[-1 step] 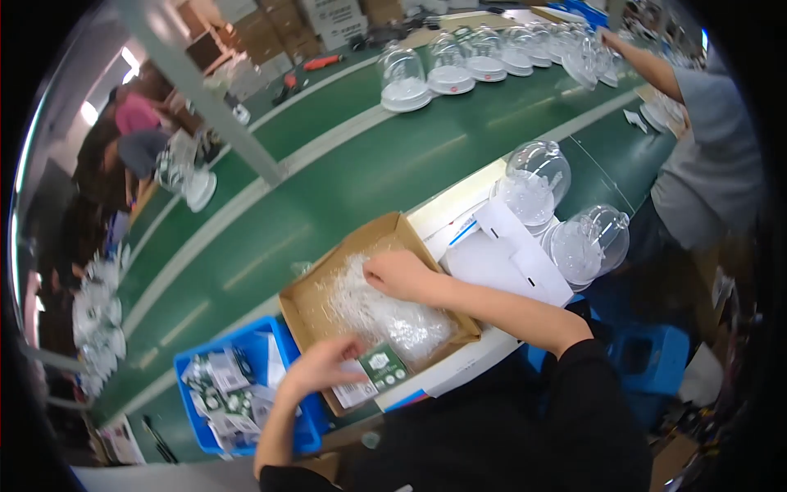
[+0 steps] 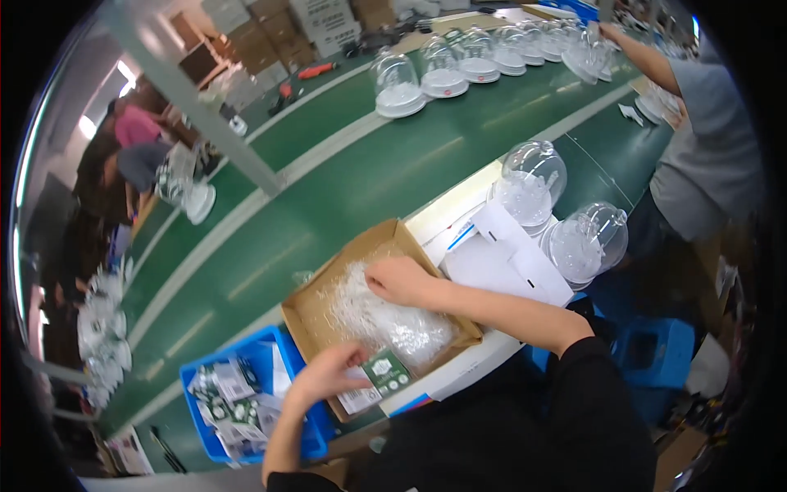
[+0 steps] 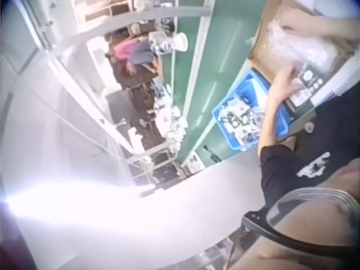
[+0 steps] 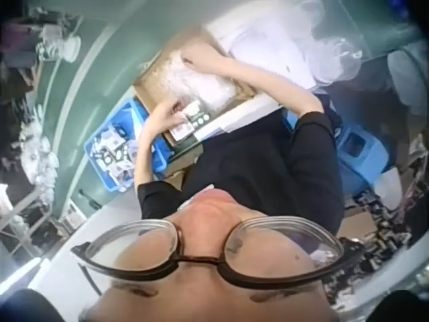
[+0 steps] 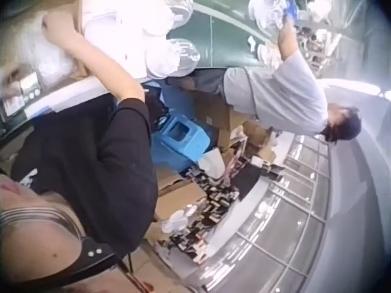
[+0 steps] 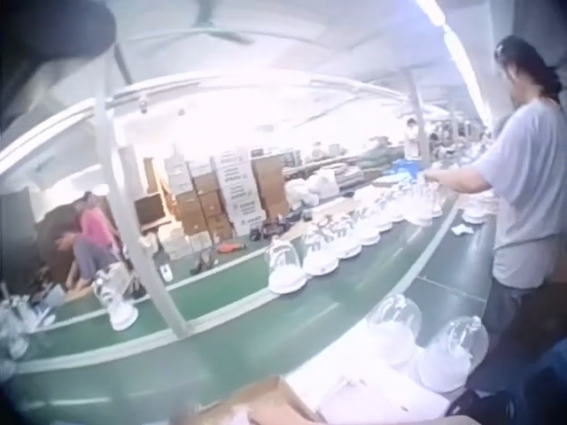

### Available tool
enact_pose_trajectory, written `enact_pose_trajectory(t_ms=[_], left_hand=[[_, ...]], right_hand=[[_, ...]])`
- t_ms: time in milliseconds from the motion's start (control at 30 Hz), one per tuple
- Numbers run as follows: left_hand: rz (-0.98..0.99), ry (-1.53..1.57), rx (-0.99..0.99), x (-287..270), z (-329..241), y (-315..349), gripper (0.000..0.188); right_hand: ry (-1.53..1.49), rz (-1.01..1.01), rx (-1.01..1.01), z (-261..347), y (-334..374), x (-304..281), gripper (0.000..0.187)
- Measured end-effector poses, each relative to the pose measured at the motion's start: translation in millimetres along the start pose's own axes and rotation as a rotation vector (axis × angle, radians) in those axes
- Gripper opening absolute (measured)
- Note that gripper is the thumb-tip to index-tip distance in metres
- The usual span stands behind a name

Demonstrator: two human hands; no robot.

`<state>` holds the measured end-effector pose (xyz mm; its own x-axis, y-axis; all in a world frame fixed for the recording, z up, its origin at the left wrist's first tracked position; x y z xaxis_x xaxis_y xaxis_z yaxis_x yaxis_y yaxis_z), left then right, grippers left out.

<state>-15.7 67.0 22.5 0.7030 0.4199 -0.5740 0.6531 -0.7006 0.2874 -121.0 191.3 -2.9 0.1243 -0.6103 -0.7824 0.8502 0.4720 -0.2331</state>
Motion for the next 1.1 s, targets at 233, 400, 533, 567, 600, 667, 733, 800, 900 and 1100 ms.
enact_pose_trajectory(t_ms=[233, 400, 533, 567, 600, 667, 733, 800, 900, 1100], left_hand=[[-0.021, 0.129, -0.23, 8.4, 28.5, -6.3, 0.027], [-0.001, 0.519, -0.238, 2.3, 38.0, 1.2, 0.033], [-0.049, 0.106, -0.032, -16.0, 35.1, -1.9, 0.03], [-0.146, 0.124, 0.099, -17.9, 29.3, -4.5, 0.028], [-0.152, 0.142, 0.164, -16.0, 31.9, -7.5, 0.025], [-0.073, 0.128, 0.083, -21.4, 25.9, -16.7, 0.025], [-0.175, 0.202, 0.01, -44.6, 2.3, -11.7, 0.024], [-0.447, 0.14, 0.111, -57.8, 6.3, -7.9, 0.025], [-0.5, 0.138, -0.007, -49.4, 5.4, -19.1, 0.025], [-0.568, 0.39, -0.011, -35.1, 19.6, -22.0, 0.032]], right_hand=[[-0.137, -0.015, -0.035, -4.4, 11.1, 2.1, 0.019], [-0.255, -0.121, -0.089, 9.5, 1.3, -8.2, 0.017], [-0.245, -0.165, -0.143, 8.4, -3.9, -5.9, 0.012], [-0.234, -0.226, -0.177, 12.4, 0.2, -18.4, 0.01], [-0.327, -0.168, -0.067, 12.5, 0.4, -21.6, 0.011], [-0.379, -0.231, -0.044, 7.6, 4.5, -27.0, 0.011], [-0.392, -0.285, -0.023, 9.6, 5.9, -34.9, 0.013], [-0.371, -0.287, -0.067, 24.8, 5.6, -34.9, 0.015], [-0.314, -0.238, 0.025, 10.6, 9.2, -35.4, 0.019], [-0.523, -0.287, -0.008, 24.4, 10.5, -46.2, 0.02]])
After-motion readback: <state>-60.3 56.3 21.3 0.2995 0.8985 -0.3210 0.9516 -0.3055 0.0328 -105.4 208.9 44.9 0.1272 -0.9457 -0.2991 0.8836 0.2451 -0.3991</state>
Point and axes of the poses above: each hand's wrist, its own y-axis away from the middle knuckle, its own x-axis out of the palm, z = x × y, the point moved 9 cm from there along -y, towards the middle knuckle, and after that the axes turned 1 degree about -x, right-handed, at the moved point
